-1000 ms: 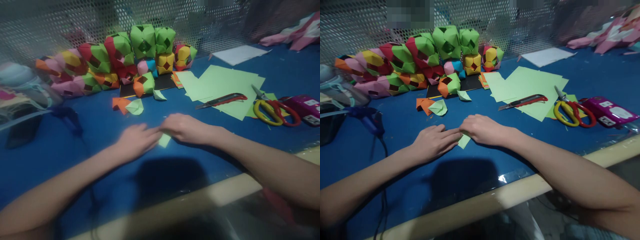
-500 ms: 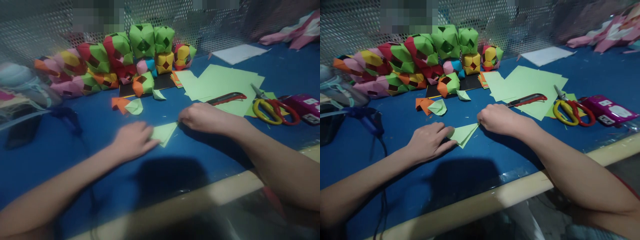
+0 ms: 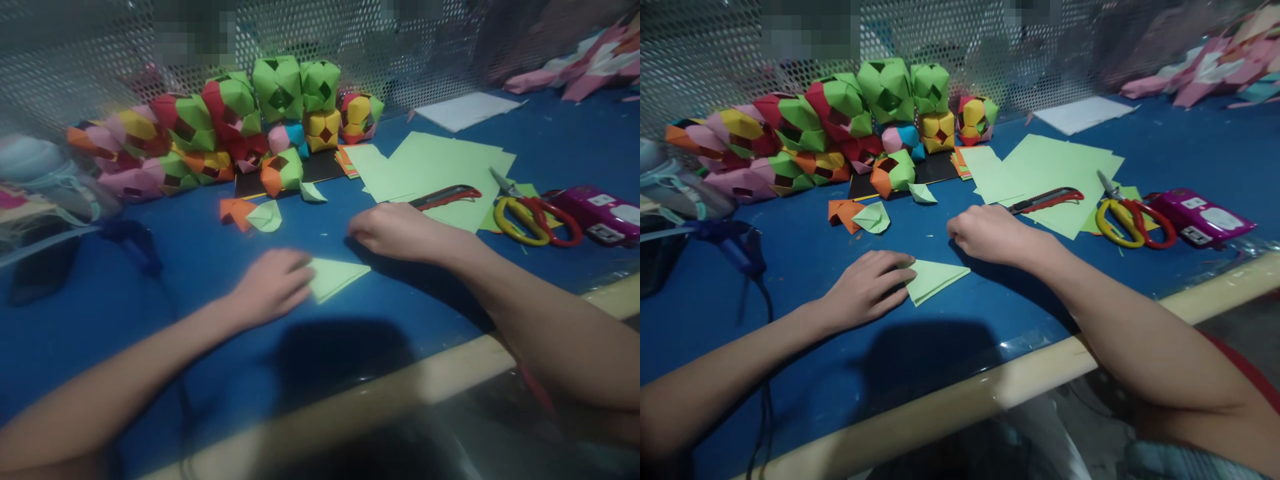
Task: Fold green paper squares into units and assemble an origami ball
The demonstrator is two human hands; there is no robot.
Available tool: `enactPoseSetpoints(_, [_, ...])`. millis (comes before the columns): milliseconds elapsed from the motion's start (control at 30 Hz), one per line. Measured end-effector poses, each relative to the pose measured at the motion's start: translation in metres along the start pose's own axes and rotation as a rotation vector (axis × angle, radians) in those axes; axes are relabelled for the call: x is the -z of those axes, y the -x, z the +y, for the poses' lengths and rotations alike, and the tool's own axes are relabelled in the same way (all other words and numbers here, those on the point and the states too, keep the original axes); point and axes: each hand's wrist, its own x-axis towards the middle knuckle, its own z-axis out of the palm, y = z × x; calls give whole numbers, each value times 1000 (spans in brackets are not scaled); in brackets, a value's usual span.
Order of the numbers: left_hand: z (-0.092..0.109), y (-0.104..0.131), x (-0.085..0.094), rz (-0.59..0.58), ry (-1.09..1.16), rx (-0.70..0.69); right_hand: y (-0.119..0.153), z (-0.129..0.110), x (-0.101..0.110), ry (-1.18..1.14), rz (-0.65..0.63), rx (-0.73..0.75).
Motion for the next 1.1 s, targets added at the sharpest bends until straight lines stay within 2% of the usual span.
enactPoseSetpoints(100, [-1,1,-2,-8,10,3,-1,-1,0,-53,4,-10])
enactPoseSetpoints(233, [-3,2,-3,38,-29,66,-2,-2,-4,-252,94,-6])
enactPoseSetpoints(433, [-5,4,-5,246,-27,322,-4,-5,-5,-612,127,-40])
enactPoseSetpoints(533, [-5,2,-4,321,22,447,-7,-9,-7,-907,105,-127])
enactPoseSetpoints(633, [-6,1,-2,361,65,511,-11,-16,-12,-1151,90,-140])
enactPoseSetpoints(833, [-3,-2,4,340,242,584,-12,-30,-19,-1269,126,-151])
enactPoseSetpoints(1000, [5,-3,8,384,409,572,-14,-29,-23,-1410,195,-128])
enactPoseSetpoints(1100, [9,-4,10,401,565,650,-14,-27,-23,-1442,197,-108])
